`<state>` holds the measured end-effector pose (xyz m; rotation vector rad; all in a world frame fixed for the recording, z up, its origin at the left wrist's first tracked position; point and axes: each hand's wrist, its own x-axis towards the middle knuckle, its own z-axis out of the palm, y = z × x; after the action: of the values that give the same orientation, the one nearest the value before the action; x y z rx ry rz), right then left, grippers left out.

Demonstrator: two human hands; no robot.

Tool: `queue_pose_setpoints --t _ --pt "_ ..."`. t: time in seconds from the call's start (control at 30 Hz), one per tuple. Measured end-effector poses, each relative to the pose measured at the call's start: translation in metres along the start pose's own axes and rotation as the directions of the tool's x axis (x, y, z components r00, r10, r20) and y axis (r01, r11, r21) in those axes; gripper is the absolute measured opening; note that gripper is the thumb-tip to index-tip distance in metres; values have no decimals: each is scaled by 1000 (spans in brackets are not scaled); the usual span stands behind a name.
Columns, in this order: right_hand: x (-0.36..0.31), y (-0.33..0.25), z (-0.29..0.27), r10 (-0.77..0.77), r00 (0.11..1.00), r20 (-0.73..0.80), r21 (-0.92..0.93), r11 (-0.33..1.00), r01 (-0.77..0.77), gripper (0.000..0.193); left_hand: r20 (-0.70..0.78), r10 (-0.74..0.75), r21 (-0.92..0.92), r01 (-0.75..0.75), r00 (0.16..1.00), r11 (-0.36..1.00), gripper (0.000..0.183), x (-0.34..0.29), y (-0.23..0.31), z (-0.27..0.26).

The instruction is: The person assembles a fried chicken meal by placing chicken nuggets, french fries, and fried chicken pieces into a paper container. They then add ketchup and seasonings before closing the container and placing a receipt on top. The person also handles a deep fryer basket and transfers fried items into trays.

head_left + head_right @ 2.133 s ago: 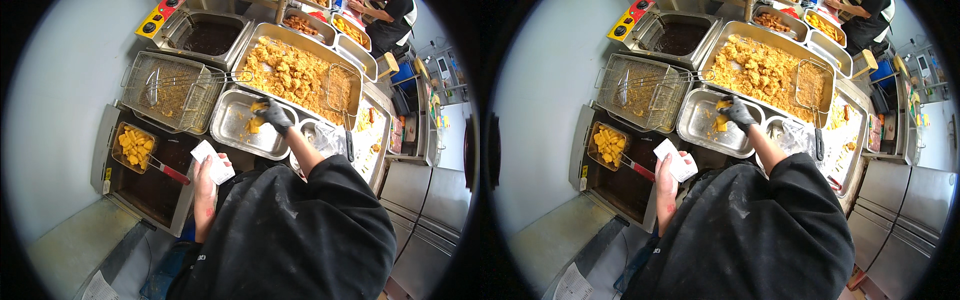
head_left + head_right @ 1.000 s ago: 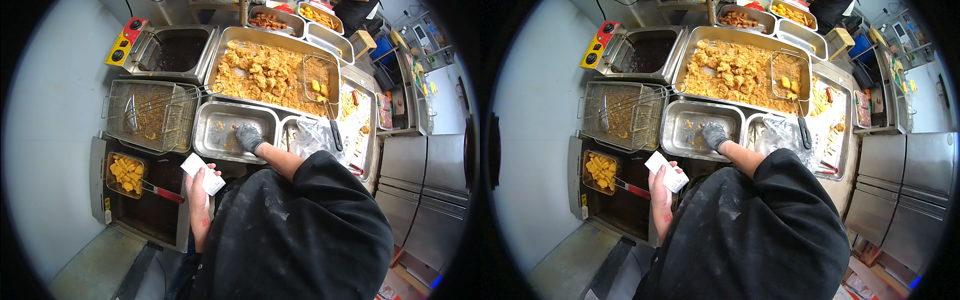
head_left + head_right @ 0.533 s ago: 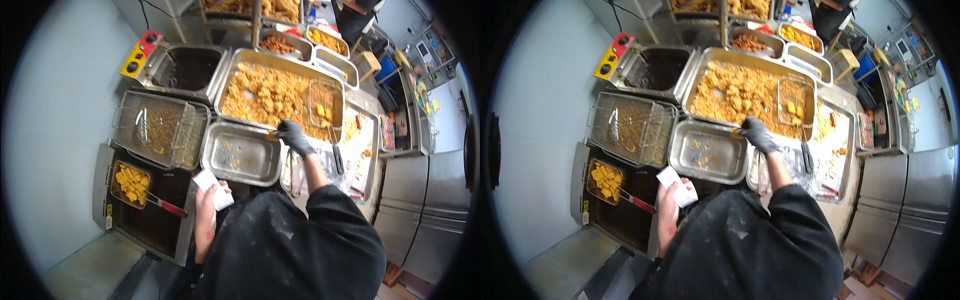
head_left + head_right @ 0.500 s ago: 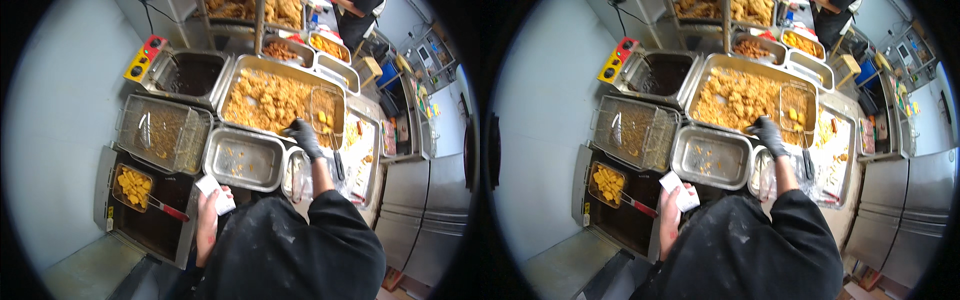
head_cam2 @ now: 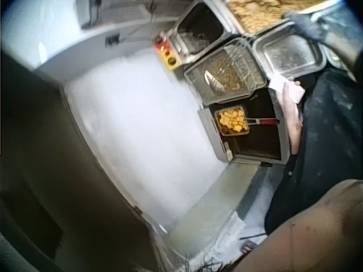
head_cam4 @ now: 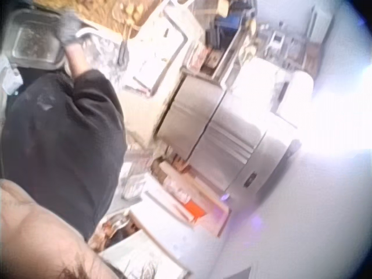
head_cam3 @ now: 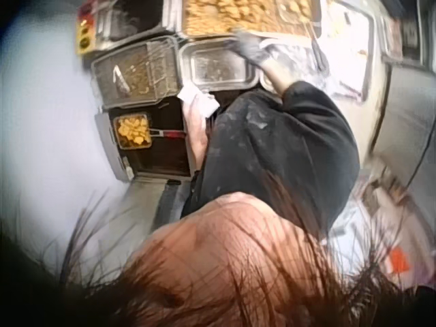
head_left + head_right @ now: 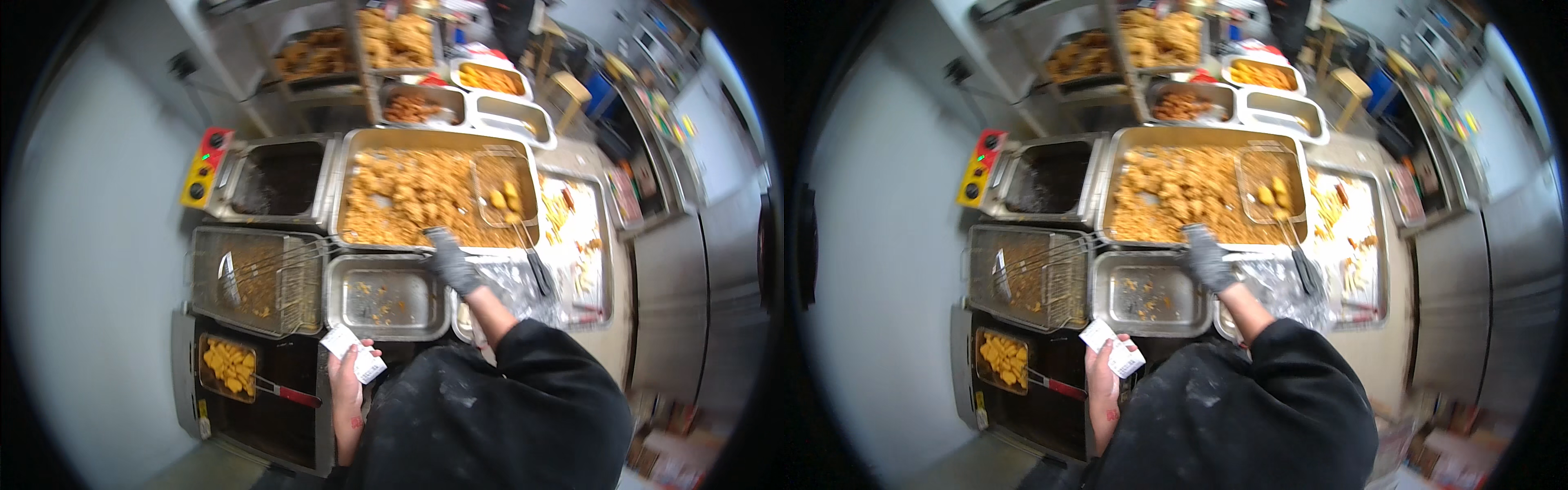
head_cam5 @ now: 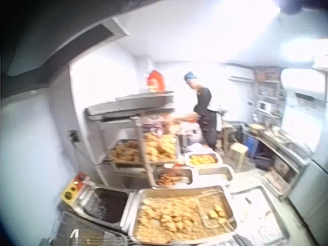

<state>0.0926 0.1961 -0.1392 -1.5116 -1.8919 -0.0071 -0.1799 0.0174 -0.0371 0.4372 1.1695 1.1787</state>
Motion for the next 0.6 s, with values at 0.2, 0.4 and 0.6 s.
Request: queue_pose_setpoints --t 0.2,0.4,0.6 --pt "-3 -100 -2 24 789 614 150 978 -146 34 -54 46 13 -45 997 999 41 -11 8 4" --pt "-16 -106 3 -26 751 660 263 944 -199 46 -86 76 23 -74 993 997 49 -32 30 -2" --pt "2 -121 -14 104 761 640 165 949 -268 58 -102 178 -8 -179 979 984 51 -57 50 -21"
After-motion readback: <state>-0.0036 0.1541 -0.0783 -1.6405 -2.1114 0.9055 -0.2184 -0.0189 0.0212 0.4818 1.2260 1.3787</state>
